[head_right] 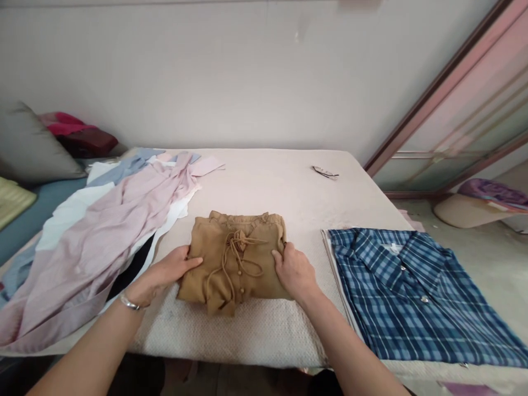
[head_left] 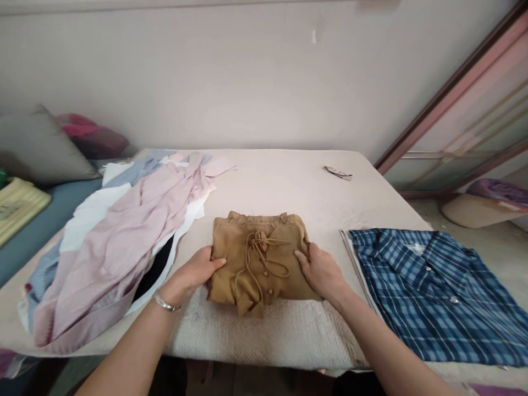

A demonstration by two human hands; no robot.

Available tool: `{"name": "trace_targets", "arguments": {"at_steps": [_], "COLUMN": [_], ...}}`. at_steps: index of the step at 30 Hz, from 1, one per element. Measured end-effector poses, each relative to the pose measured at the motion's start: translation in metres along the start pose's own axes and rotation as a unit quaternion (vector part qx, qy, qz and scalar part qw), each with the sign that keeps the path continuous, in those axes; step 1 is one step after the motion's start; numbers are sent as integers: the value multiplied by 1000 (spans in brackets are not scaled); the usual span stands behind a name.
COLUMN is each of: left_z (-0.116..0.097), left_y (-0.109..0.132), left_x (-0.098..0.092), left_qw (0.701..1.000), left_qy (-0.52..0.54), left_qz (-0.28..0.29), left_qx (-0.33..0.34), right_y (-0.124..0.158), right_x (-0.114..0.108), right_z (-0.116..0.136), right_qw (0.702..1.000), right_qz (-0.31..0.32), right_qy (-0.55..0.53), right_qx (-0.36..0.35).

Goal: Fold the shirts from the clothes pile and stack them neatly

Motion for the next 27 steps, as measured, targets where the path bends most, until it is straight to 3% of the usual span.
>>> {"name": "trace_targets", "arguments": {"at_steps": [5, 7, 9, 11, 12, 14, 17, 20, 23, 27], "left_z": [8, -3, -22, -37, -42, -46, -48, -46, -41, -36], "left_y": [6, 1, -5, -8, -11, -16, -20, -22, -24, -21], "left_x": [-3, -22, -43, -51, -49, -42, -33, -32, -37, -53], "left_qw": [987, 983, 964, 937, 930, 924, 921, 936, 952, 942], "left_qy": [-88, -163, -237, -275, -283, -289, -286, -251, -223, -196], "left_qz": [93, 24, -113, -213, -235, -250, -264, -245, -209, -270], "left_qx": [-101, -82, -40, -15, -12, -16, -1, 26, 15, -42], "right_y": [0, -5, -12, -20, -24, -33, -44, -47, -50, -58], "right_x": [-8, -23, -42, -59, -62, -61, -49, -42, -41, -48], "right_z": [-20, -30, -38, -36, -32, -18, -4, -2, -6, -19], "right_qw": [991, 993, 999, 999, 997, 992, 988, 987, 984, 978], "right_qz": [124, 108, 44, -39, -69, -94, -82, -74, -54, -98], "right_qy": [42, 37, 28, 3, -20, -75, -118, -121, -142, -181], "right_qx": [-27, -18, 13, 25, 13, -30, -64, -81, -91, -38]}}
Point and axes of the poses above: each hand's wrist, its own y-axis away from the middle knuckle, its own x-axis out of the palm, z = x × y, the point moved 7 cm from there along -y, towards the middle knuckle, and after that the axes turned 7 degrees about z, right-handed, at the moved point
